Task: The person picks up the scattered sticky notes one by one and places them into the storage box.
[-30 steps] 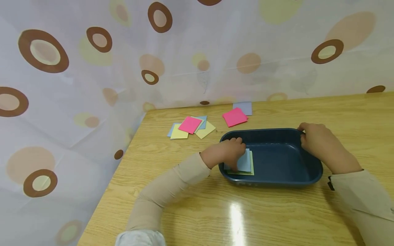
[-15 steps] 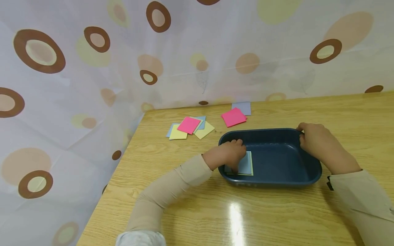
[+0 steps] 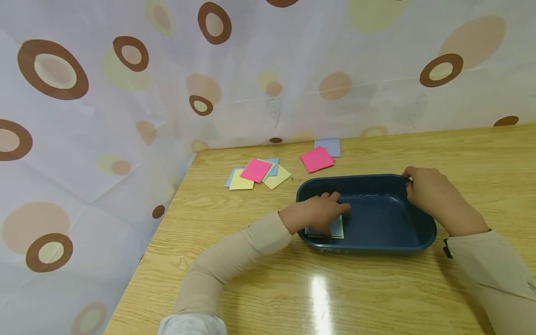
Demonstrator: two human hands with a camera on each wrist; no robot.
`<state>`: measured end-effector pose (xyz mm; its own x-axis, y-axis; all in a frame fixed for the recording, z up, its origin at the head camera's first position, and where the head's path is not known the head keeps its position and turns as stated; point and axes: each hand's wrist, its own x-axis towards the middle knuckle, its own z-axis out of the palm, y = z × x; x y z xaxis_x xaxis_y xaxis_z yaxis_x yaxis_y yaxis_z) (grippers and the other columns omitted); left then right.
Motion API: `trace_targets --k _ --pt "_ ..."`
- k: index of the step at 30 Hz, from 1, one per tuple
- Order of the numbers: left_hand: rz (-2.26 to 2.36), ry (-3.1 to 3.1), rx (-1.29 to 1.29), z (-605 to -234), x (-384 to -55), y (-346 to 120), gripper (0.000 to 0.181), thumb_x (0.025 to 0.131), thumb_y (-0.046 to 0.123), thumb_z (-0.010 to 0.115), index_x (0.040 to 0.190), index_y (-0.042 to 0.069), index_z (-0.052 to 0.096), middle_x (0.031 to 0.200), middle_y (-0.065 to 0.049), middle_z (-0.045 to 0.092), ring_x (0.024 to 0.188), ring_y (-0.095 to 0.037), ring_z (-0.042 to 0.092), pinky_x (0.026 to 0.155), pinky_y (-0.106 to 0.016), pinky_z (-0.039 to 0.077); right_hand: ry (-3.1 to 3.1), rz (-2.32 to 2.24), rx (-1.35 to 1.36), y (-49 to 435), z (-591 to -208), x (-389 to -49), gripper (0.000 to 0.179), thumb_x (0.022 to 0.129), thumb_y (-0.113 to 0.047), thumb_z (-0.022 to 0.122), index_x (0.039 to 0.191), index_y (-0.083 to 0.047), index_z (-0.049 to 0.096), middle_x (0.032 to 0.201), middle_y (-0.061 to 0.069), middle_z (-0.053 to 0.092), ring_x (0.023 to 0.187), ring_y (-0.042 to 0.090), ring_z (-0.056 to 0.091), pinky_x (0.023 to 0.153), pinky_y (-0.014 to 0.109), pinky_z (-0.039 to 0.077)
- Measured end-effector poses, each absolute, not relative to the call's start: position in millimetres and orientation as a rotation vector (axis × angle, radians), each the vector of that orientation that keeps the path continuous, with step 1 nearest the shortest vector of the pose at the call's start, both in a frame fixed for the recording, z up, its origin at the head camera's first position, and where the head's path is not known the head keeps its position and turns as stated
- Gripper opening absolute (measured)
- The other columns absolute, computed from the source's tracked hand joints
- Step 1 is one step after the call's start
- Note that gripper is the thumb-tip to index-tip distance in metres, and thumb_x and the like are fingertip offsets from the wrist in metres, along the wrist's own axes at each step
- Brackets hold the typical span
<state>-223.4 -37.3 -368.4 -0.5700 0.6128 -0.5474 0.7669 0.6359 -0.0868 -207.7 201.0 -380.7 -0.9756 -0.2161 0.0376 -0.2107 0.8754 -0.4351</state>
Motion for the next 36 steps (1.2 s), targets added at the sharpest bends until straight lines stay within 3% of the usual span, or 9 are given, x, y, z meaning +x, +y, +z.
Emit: trace_targets --k 6,15,22,30,33,36 --pt "-0.437 2.399 1.055 -371 -224 -39 0.071 0.082 0.039 0.075 0.142 0.028 0.04 0.138 -0.003 0.038 0.113 -0.016 0.041 0.082 -0.027 0.044 3.035 -0.7 -0.349 201 -383 -208 0.031 0.089 0.006 0.048 0.115 0.024 0.048 0.075 0.025 0.059 0.05 0.019 0.047 0.048 0.035 0.039" --pt "-0.461 2.408 1.08 -369 -223 -40 0.067 0.083 0.041 0.073 0.141 0.026 0.042 0.138 -0.005 0.038 0.114 -0.016 0.041 0.087 -0.028 0.044 3.04 -0.714 -0.353 201 -383 -209 0.031 0.089 0.006 0.048 0.115 0.023 0.049 0.074 0.024 0.059 0.049 0.019 0.046 0.048 0.034 0.039" --pt "-0.472 2.492 1.225 -363 -220 -43 0.069 0.088 0.051 0.063 0.145 0.021 0.038 0.134 -0.004 0.044 0.108 -0.014 0.047 0.083 -0.024 0.045 3.038 -0.708 -0.353 202 -383 -207 0.031 0.089 0.006 0.047 0.115 0.024 0.048 0.078 0.028 0.059 0.05 0.02 0.046 0.049 0.035 0.039" --pt "0.216 2.633 1.372 -350 -246 -65 0.034 0.097 0.024 0.059 0.125 0.006 0.058 0.112 -0.006 0.062 0.097 -0.013 0.059 0.082 -0.022 0.045 3.028 -0.704 -0.351 203 -383 -207 0.032 0.09 0.006 0.046 0.116 0.024 0.047 0.077 0.027 0.059 0.049 0.019 0.046 0.048 0.035 0.038" --pt "0.504 2.713 1.334 -349 -265 -76 0.026 0.096 0.015 0.059 0.119 0.003 0.059 0.104 -0.008 0.063 0.093 -0.017 0.058 0.083 -0.023 0.044 3.029 -0.706 -0.354 202 -383 -207 0.032 0.089 0.006 0.046 0.116 0.024 0.047 0.077 0.027 0.059 0.049 0.019 0.046 0.048 0.034 0.038" --pt "0.67 2.78 1.21 -355 -288 -85 0.025 0.096 0.011 0.057 0.119 0.0 0.059 0.109 -0.012 0.062 0.097 -0.022 0.058 0.087 -0.025 0.044 3.033 -0.711 -0.361 201 -383 -207 0.032 0.089 0.007 0.046 0.115 0.024 0.048 0.076 0.026 0.059 0.05 0.019 0.046 0.049 0.034 0.038"
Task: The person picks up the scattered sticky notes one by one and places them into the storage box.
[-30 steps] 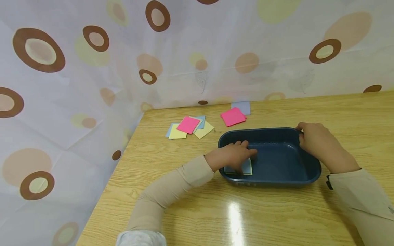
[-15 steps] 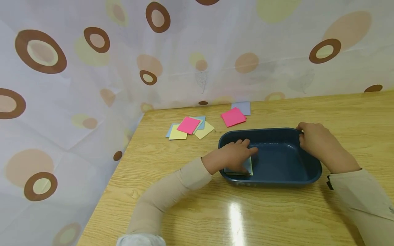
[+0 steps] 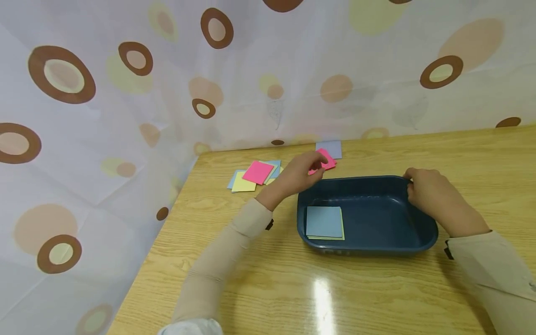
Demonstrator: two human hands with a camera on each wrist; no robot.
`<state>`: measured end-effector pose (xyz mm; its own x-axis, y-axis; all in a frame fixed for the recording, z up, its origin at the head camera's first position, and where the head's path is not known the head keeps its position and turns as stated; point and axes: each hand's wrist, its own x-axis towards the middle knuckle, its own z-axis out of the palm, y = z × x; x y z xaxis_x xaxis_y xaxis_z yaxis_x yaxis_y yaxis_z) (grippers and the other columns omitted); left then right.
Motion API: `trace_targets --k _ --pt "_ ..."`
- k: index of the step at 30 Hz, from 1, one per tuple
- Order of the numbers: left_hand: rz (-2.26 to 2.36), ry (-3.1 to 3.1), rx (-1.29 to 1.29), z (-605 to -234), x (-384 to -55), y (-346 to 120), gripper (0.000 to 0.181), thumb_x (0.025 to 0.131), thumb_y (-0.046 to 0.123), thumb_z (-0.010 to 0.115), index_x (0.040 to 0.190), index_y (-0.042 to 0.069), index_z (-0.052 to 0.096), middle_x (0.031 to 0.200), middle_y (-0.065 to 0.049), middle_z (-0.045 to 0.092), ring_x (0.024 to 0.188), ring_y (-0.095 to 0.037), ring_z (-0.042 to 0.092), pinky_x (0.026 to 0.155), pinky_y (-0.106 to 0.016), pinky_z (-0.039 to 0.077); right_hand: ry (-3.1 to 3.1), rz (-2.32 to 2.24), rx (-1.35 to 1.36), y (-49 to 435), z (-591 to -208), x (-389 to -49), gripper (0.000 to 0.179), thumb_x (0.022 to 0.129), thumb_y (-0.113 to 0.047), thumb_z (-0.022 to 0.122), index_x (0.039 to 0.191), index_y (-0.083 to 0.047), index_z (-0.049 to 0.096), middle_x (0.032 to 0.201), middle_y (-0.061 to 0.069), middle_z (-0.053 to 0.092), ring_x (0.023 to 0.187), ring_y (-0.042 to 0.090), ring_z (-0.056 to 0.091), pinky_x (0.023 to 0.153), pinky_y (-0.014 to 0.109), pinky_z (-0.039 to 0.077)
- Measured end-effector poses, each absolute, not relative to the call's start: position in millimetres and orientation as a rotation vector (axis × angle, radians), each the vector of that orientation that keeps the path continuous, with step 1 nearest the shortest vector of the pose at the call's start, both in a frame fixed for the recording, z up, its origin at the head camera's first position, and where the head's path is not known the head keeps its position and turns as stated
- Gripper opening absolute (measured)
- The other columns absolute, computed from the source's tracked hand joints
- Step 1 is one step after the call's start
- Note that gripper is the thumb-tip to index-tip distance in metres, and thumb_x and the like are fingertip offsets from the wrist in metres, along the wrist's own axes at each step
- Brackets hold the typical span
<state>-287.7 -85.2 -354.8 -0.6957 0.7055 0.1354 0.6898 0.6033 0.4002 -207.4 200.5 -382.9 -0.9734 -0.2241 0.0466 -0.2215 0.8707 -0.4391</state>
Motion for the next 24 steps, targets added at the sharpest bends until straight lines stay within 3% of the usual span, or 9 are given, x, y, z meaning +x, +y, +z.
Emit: trace_targets --k 6,14,19,24 --pt "0.67 2.823 0.939 -376 -330 -91 0.032 0.097 0.013 0.056 0.126 -0.002 0.055 0.124 -0.014 0.056 0.112 -0.023 0.054 0.097 -0.028 0.042 3.036 -0.723 -0.362 200 -383 -205 0.031 0.089 0.007 0.048 0.114 0.024 0.049 0.079 0.028 0.06 0.05 0.019 0.046 0.049 0.034 0.039" --pt "0.511 2.769 0.781 -394 -363 -81 0.052 0.095 0.023 0.061 0.139 0.0 0.046 0.137 -0.013 0.049 0.126 -0.024 0.045 0.104 -0.031 0.037 3.064 -0.702 -0.35 201 -381 -203 0.029 0.089 0.007 0.049 0.113 0.023 0.05 0.084 0.031 0.061 0.053 0.02 0.047 0.051 0.035 0.04" --pt "0.383 2.756 0.75 -404 -375 -75 0.069 0.089 0.031 0.07 0.144 0.003 0.039 0.137 -0.012 0.047 0.119 -0.022 0.044 0.1 -0.031 0.04 3.093 -0.683 -0.35 202 -382 -203 0.028 0.089 0.007 0.051 0.113 0.022 0.052 0.085 0.031 0.061 0.053 0.02 0.049 0.051 0.036 0.041" --pt "0.338 2.77 0.702 -411 -377 -72 0.071 0.086 0.036 0.071 0.144 0.009 0.039 0.132 -0.01 0.047 0.114 -0.02 0.043 0.093 -0.032 0.044 3.092 -0.683 -0.342 203 -382 -203 0.029 0.089 0.006 0.051 0.113 0.022 0.052 0.08 0.028 0.062 0.051 0.019 0.048 0.05 0.035 0.04"
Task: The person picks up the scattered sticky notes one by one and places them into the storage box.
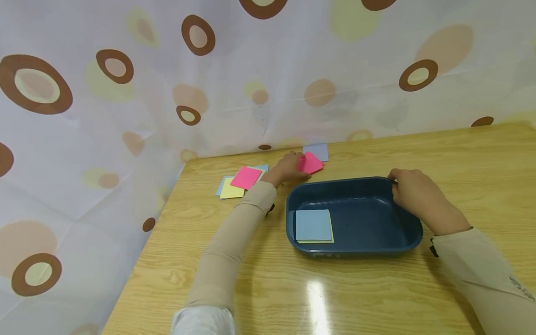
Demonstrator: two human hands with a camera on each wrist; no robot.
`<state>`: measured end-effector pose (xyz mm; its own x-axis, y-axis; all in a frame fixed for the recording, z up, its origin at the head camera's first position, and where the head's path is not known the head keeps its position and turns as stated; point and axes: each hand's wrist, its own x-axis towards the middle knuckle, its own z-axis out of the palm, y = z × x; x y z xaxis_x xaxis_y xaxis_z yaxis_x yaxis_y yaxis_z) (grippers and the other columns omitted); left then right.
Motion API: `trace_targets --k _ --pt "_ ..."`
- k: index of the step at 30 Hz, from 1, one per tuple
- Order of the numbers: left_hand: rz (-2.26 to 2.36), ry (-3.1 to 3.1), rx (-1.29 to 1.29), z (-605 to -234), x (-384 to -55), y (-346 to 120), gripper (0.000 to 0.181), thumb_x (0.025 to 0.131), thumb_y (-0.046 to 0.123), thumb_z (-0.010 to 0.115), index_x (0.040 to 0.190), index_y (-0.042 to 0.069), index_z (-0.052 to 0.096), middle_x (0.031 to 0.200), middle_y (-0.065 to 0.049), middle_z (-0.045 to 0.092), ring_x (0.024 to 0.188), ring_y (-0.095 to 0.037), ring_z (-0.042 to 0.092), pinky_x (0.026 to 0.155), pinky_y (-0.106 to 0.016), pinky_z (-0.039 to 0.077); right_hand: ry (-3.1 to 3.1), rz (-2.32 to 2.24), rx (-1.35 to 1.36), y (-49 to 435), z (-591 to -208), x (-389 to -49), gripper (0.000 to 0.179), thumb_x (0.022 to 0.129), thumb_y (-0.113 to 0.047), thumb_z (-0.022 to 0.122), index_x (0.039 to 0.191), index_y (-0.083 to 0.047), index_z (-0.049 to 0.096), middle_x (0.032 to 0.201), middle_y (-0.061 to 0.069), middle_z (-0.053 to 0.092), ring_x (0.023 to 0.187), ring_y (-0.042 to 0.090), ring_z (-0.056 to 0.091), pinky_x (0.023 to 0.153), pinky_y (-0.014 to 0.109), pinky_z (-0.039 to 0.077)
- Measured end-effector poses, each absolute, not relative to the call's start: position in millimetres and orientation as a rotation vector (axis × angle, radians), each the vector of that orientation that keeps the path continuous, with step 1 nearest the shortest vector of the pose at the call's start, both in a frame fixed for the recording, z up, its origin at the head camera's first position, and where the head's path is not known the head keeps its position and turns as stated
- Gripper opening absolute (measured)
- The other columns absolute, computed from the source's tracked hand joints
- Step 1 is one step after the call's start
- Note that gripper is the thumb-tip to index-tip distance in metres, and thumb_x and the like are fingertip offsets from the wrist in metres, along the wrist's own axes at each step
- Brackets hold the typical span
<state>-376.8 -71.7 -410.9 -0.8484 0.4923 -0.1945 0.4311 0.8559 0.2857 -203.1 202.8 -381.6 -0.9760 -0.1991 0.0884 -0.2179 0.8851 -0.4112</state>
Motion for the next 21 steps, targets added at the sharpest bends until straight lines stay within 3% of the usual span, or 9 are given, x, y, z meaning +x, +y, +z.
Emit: trace_targets --k 9,21 --pt "0.339 2.774 0.677 -407 -371 -76 0.075 0.08 0.039 0.076 0.139 0.01 0.041 0.128 -0.011 0.044 0.114 -0.022 0.041 0.089 -0.034 0.046 -3.017 0.667 0.335 201 -382 -205 0.029 0.089 0.005 0.05 0.114 0.022 0.052 0.079 0.027 0.061 0.051 0.019 0.047 0.049 0.034 0.039" --pt "0.103 2.83 0.769 -395 -362 -84 0.086 0.08 0.041 0.075 0.148 0.01 0.031 0.132 -0.013 0.044 0.119 -0.024 0.039 0.098 -0.036 0.04 -3.008 0.645 0.354 202 -383 -205 0.03 0.088 0.006 0.051 0.114 0.022 0.051 0.081 0.028 0.061 0.051 0.019 0.047 0.048 0.035 0.039"
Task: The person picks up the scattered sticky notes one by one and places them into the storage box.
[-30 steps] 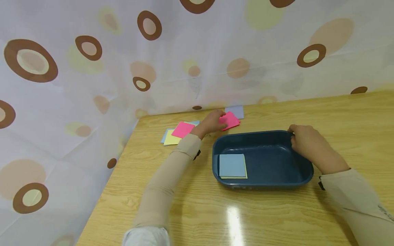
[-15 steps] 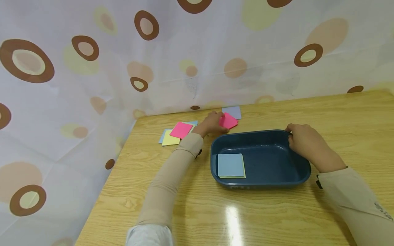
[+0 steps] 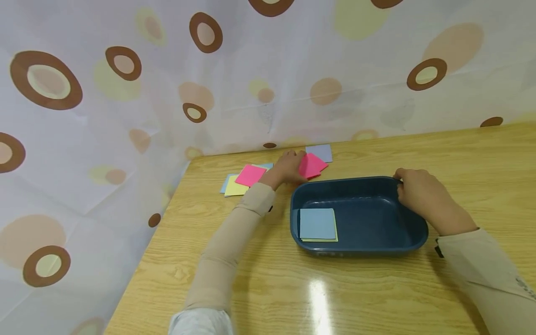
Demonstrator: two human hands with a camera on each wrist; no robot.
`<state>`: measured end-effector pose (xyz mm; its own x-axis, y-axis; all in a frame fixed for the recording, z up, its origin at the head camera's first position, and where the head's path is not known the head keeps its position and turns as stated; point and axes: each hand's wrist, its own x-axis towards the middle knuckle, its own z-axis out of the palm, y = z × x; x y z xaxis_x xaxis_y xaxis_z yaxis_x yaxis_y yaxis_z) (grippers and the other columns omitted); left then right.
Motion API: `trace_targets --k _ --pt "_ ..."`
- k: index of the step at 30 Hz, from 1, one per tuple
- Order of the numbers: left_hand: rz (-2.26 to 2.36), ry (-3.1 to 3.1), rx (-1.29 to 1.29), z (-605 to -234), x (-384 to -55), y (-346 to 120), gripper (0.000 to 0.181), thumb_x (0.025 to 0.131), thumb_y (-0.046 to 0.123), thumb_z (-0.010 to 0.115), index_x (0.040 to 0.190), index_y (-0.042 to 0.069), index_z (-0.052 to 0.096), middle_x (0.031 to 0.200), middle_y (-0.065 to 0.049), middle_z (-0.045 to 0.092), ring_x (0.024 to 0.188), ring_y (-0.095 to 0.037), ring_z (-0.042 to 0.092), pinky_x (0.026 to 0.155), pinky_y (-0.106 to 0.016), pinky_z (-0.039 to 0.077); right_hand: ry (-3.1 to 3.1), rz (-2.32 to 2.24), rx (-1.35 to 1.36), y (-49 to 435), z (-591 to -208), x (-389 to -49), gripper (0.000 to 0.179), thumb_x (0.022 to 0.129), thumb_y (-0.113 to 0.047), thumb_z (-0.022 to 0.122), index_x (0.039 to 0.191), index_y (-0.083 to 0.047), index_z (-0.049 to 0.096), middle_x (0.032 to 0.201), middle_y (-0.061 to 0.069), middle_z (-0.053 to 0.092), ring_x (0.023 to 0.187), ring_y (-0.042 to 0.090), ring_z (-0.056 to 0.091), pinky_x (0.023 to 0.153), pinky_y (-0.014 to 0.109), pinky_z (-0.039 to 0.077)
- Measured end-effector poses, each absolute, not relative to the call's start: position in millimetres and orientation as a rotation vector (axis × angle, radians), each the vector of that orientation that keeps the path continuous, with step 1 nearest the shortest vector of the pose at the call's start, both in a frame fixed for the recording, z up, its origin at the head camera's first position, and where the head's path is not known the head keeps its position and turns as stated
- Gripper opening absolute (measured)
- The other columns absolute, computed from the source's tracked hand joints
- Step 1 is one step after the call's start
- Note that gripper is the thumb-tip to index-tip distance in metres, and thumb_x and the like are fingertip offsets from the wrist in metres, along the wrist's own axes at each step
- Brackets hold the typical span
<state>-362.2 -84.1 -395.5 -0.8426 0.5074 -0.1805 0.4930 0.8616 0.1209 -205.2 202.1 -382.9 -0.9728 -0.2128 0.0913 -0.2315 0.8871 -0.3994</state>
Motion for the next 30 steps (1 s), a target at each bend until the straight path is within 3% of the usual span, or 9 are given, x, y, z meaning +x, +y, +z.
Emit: trace_targets --k 6,13,20,26,30 --pt "0.128 2.889 0.862 -378 -352 -94 0.082 0.081 0.035 0.074 0.146 0.007 0.033 0.131 -0.014 0.046 0.12 -0.025 0.039 0.098 -0.034 0.039 -2.996 0.641 0.363 204 -382 -205 0.029 0.088 0.007 0.051 0.113 0.022 0.052 0.083 0.031 0.061 0.052 0.02 0.048 0.05 0.036 0.041" --pt "0.32 2.939 0.912 -351 -333 -107 0.084 0.078 0.03 0.076 0.146 0.008 0.031 0.128 -0.013 0.044 0.113 -0.024 0.041 0.087 -0.033 0.045 -2.992 0.658 0.358 202 -383 -204 0.029 0.088 0.006 0.05 0.112 0.022 0.052 0.079 0.027 0.062 0.051 0.019 0.047 0.049 0.034 0.04" --pt "0.45 2.867 1.073 -319 -302 -104 0.084 0.078 0.028 0.077 0.146 0.008 0.032 0.132 -0.012 0.044 0.116 -0.022 0.042 0.085 -0.03 0.046 -2.991 0.643 0.363 203 -383 -206 0.029 0.087 0.007 0.05 0.111 0.022 0.052 0.083 0.031 0.061 0.053 0.021 0.048 0.049 0.036 0.041" --pt "0.305 2.647 1.256 -317 -271 -91 0.079 0.08 0.03 0.073 0.145 0.007 0.034 0.136 -0.01 0.041 0.118 -0.019 0.04 0.09 -0.024 0.041 -2.998 0.648 0.358 203 -383 -206 0.028 0.087 0.007 0.049 0.111 0.022 0.052 0.087 0.033 0.061 0.054 0.022 0.051 0.05 0.036 0.042" --pt "0.144 2.519 1.267 -325 -255 -81 0.078 0.081 0.03 0.072 0.145 0.008 0.034 0.132 -0.009 0.042 0.112 -0.017 0.043 0.084 -0.021 0.042 -2.986 0.657 0.364 203 -383 -206 0.028 0.086 0.008 0.049 0.111 0.022 0.053 0.087 0.034 0.061 0.054 0.022 0.051 0.05 0.038 0.043"
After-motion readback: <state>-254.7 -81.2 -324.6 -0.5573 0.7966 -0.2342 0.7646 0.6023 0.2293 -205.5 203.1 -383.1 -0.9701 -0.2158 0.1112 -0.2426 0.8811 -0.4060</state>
